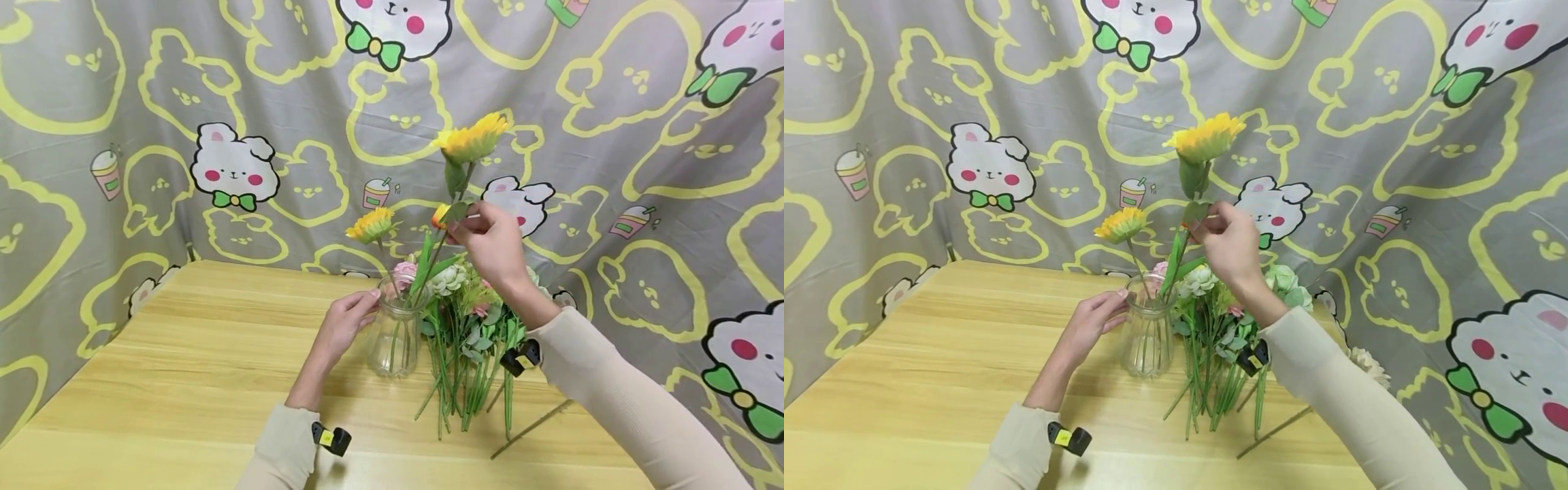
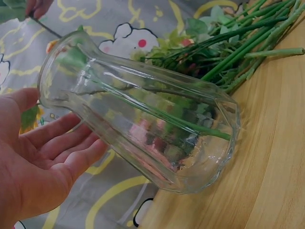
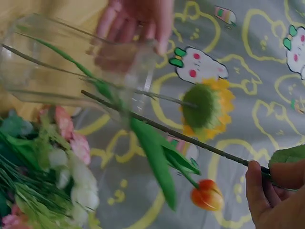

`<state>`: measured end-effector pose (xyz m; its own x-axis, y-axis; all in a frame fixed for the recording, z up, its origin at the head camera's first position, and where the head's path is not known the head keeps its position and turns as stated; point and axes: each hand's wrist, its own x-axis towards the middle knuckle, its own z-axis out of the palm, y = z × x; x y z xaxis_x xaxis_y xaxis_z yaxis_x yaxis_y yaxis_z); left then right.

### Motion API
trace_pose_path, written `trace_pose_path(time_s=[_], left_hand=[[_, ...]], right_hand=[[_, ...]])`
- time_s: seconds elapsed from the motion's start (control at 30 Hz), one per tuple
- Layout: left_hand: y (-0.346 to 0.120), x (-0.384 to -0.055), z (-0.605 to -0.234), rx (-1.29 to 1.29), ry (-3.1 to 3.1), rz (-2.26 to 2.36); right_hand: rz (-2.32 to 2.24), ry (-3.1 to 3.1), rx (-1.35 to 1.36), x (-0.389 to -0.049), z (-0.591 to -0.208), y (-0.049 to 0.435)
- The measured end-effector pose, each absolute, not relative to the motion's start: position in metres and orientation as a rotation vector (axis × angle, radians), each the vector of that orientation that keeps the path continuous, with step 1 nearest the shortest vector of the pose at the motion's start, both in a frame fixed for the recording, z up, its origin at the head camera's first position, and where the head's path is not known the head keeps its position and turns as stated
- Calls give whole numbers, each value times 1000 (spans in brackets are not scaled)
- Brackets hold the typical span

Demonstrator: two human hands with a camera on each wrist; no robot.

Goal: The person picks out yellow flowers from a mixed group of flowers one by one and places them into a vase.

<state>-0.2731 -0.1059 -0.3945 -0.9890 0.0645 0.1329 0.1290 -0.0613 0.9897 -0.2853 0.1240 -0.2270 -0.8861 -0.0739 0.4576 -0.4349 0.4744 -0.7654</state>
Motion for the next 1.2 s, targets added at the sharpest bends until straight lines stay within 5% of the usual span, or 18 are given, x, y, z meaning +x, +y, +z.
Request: trace_pose_path(time_s=[0.57,1.2], left_hand=[[-105,-273,-392,-209,-2126,-2244],[-107,-274,-394,-241,-2134,-2226]], right_hand=[[1205,-2500,494,-279,-286,110],[1121,-2640,592,-279,-306,106]])
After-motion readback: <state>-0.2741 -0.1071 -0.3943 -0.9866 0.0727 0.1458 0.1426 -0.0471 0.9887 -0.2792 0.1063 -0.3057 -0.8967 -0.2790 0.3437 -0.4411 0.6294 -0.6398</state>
